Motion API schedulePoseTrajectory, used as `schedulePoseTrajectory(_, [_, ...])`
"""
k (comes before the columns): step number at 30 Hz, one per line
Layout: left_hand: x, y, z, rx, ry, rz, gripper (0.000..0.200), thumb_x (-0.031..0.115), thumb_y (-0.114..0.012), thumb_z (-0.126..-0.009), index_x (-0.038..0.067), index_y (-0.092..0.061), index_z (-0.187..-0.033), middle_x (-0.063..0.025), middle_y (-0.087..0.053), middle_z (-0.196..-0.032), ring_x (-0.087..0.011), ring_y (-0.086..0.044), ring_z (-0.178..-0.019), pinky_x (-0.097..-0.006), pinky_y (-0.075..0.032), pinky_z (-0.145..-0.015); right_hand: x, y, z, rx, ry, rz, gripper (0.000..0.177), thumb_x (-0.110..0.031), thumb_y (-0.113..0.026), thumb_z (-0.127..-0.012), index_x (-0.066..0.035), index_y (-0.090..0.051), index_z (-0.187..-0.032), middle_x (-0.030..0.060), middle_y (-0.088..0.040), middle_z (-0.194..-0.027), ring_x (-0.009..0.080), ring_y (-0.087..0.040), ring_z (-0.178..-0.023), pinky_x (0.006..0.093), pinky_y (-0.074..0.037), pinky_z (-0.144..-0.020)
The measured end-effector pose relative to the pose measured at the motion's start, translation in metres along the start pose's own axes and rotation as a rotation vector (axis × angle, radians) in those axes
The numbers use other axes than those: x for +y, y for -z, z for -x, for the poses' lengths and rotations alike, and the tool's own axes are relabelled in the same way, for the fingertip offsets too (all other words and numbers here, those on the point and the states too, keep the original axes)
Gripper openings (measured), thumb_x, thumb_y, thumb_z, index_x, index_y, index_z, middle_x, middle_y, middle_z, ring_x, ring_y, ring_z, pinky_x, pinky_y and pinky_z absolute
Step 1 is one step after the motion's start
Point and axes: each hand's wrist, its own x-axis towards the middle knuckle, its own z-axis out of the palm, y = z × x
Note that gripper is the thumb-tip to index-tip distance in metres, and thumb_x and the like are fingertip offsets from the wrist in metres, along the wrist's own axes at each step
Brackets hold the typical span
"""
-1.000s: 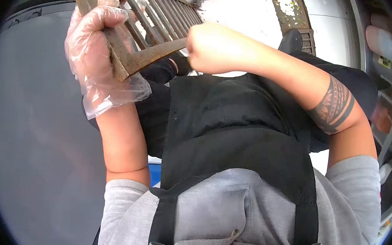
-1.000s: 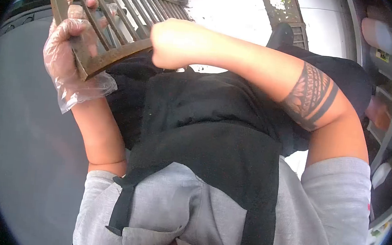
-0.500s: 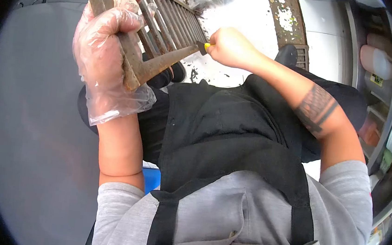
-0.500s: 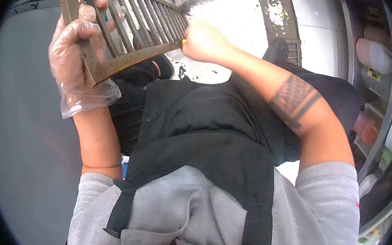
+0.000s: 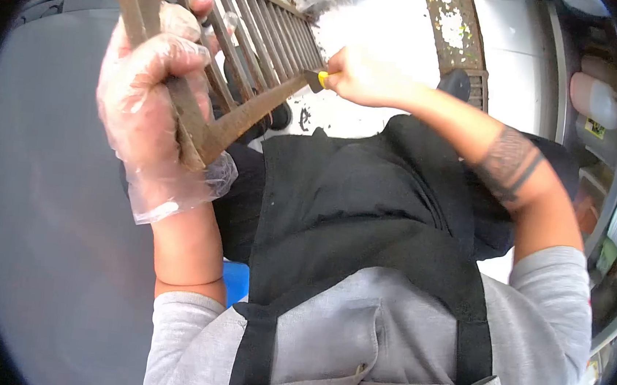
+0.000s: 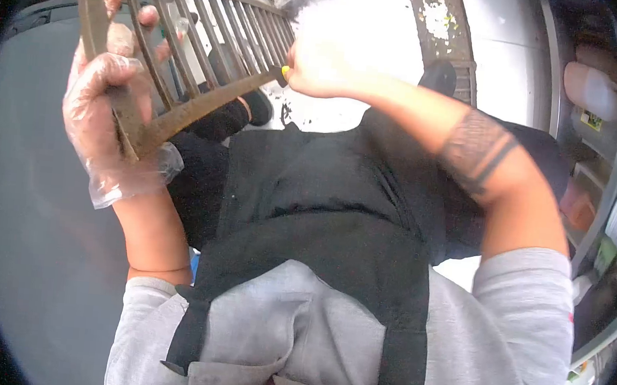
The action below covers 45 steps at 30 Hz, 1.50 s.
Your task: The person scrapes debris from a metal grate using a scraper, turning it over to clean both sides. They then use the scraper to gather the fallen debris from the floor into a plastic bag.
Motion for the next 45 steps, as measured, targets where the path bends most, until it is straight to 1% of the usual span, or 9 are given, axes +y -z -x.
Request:
schedulePoseTrajectory(8, [0.000,0.001,0.000,0.002,-0.041,-0.042,0.082,0.004,-0.052,-0.069,-0.015,-0.039,-0.147,-0.0222,-0.059,-0.119,-0.0323,-0.056,-0.124,-0.0550,-0.046,-0.107,0.046,-0.051,-0.037,0.083,-0.045,0.182,0.031,-0.029,-0.064,-0.092,-0.001,-0.079,-0.096,0.0206,-0.073,-0.079,0.0344,-0.072,-0.078,0.0480,-0.056,-0.077])
schedulePoseTrajectory(12, [-0.002,0.003,0.005,0.003,0.001,-0.008,0.084,0.004,-0.052,-0.069,-0.017,-0.035,-0.148,-0.0237,-0.058,-0.126,-0.0337,-0.055,-0.125,-0.0582,-0.047,-0.107,0.021,-0.030,-0.001,0.016,-0.051,-0.095,0.032,-0.030,-0.062,-0.093,-0.002,-0.078,-0.095,0.0209,-0.074,-0.083,0.0342,-0.072,-0.081,0.0482,-0.055,-0.081])
schedulePoseTrajectory(19, [0.002,0.000,0.000,-0.041,0.003,-0.007,0.084,0.004,-0.051,-0.069,-0.016,-0.035,-0.149,-0.0085,-0.057,-0.090,-0.0312,-0.053,-0.127,-0.0556,-0.044,-0.110,0.087,-0.105,-0.065,0.027,-0.147,0.078,0.027,-0.024,-0.063,-0.092,-0.002,-0.078,-0.097,0.0234,-0.073,-0.086,0.0374,-0.072,-0.086,0.0474,-0.056,-0.082])
schedulePoseTrajectory(28, [0.004,-0.005,0.003,-0.022,-0.012,0.062,0.087,0.002,-0.051,-0.069,-0.016,-0.030,-0.151,-0.0035,-0.053,-0.083,-0.0328,-0.050,-0.124,-0.0653,-0.040,-0.111,0.071,-0.078,-0.046,0.009,-0.030,-0.018,0.028,-0.021,-0.060,-0.088,0.001,-0.076,-0.093,0.0261,-0.072,-0.085,0.0414,-0.072,-0.084,0.0507,-0.056,-0.082])
schedulePoseTrajectory(34, [0.001,-0.005,-0.001,-0.076,-0.007,0.011,0.087,0.004,-0.050,-0.070,-0.016,-0.030,-0.152,-0.0037,-0.055,-0.087,-0.0303,-0.051,-0.126,-0.0633,-0.039,-0.113,0.134,-0.154,-0.092,0.158,-0.072,0.169,0.029,-0.025,-0.062,-0.088,0.001,-0.076,-0.087,0.0254,-0.072,-0.083,0.0424,-0.071,-0.083,0.0509,-0.056,-0.081])
schedulePoseTrajectory(36, [0.004,-0.010,-0.001,-0.028,0.009,0.085,0.082,0.001,-0.052,-0.067,-0.016,-0.039,-0.146,-0.0051,-0.054,-0.079,-0.0272,-0.055,-0.115,-0.0445,-0.046,-0.106,0.139,-0.149,-0.093,0.121,-0.066,0.132,0.029,-0.025,-0.062,-0.088,0.001,-0.076,-0.085,0.0252,-0.072,-0.083,0.0425,-0.071,-0.082,0.0505,-0.056,-0.080])
schedulePoseTrajectory(40, [0.003,-0.001,0.000,0.024,0.024,0.124,0.079,-0.002,-0.049,-0.068,-0.013,-0.045,-0.146,-0.0056,-0.054,-0.081,-0.0277,-0.058,-0.116,-0.0426,-0.050,-0.102,0.104,-0.105,-0.064,0.079,-0.013,-0.043,0.028,-0.021,-0.060,-0.086,0.003,-0.075,-0.083,0.0271,-0.070,-0.080,0.0436,-0.070,-0.079,0.0504,-0.056,-0.079])
schedulePoseTrajectory(41, [-0.001,0.011,-0.003,-0.055,0.011,0.053,0.085,0.003,-0.050,-0.071,-0.016,-0.030,-0.151,-0.0054,-0.055,-0.089,-0.0310,-0.052,-0.128,-0.0624,-0.041,-0.111,0.091,-0.086,-0.054,0.029,-0.008,-0.105,0.027,-0.018,-0.059,-0.084,0.004,-0.074,-0.083,0.0288,-0.069,-0.080,0.0450,-0.069,-0.080,0.0507,-0.056,-0.079])
schedulePoseTrajectory(45, [0.000,0.010,-0.007,-0.048,0.002,0.048,0.085,0.002,-0.050,-0.071,-0.017,-0.030,-0.151,-0.0047,-0.054,-0.085,-0.0327,-0.051,-0.127,-0.0648,-0.040,-0.110,0.086,-0.084,-0.051,0.030,0.019,-0.126,0.027,-0.019,-0.060,-0.084,0.004,-0.074,-0.081,0.0292,-0.068,-0.078,0.0455,-0.069,-0.078,0.0510,-0.056,-0.077])
